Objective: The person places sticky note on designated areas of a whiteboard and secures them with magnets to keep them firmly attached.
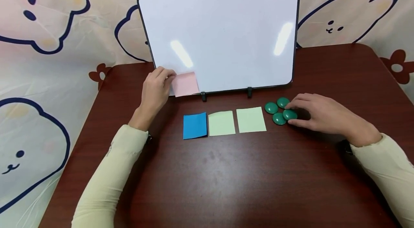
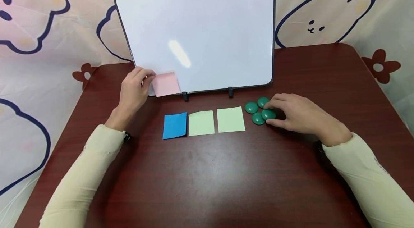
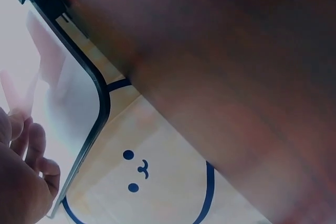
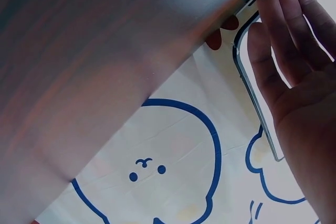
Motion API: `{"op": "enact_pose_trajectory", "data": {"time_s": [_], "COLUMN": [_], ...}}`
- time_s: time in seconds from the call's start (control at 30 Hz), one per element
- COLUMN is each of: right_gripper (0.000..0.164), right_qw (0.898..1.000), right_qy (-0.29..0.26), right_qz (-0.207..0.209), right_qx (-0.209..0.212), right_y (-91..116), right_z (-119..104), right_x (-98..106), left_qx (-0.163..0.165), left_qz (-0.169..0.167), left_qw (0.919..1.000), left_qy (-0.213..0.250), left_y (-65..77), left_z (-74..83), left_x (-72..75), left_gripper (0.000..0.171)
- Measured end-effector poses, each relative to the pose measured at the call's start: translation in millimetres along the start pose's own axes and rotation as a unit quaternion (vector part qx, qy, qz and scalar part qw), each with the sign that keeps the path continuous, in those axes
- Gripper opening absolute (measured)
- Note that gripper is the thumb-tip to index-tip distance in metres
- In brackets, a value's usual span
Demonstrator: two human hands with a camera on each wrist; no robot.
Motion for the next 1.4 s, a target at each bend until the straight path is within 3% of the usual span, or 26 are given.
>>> {"op": "enact_pose_trajectory", "data": {"time_s": [0.27,0.5,1.4], "right_gripper": [0.037,0.037,0.039], "right_qw": [1.0,1.0,1.0], "right_qy": [-0.004,-0.01,-0.02], "right_qz": [0.0,0.0,0.005], "right_qx": [-0.001,-0.005,-0.005], "right_y": [-0.4,-0.2,-0.9], "right_z": [1.3,2.5,-1.4], "right_x": [1.9,1.1,2.9], "left_qx": [-0.014,-0.021,-0.011], "left_qz": [0.012,0.001,0.004], "left_qw": [0.9998,0.9997,0.9992], "left_qy": [0.008,-0.013,-0.038], "left_y": [-5.6,-11.4,-18.5], "left_z": [1.4,1.4,-3.2], "left_x": [-3.5,-11.4,-14.2], "left_gripper": [0.015,0.016,0.018]}}
Point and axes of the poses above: each hand's wrist, its own y-axis away from the middle knuckle, its own x-axis out of the back of the hand, z = x × y, the point moved 10 cm from there along -y, towards the middle knuckle, and after that the axes turned 15 degrees about y, right-handed, at the moved point
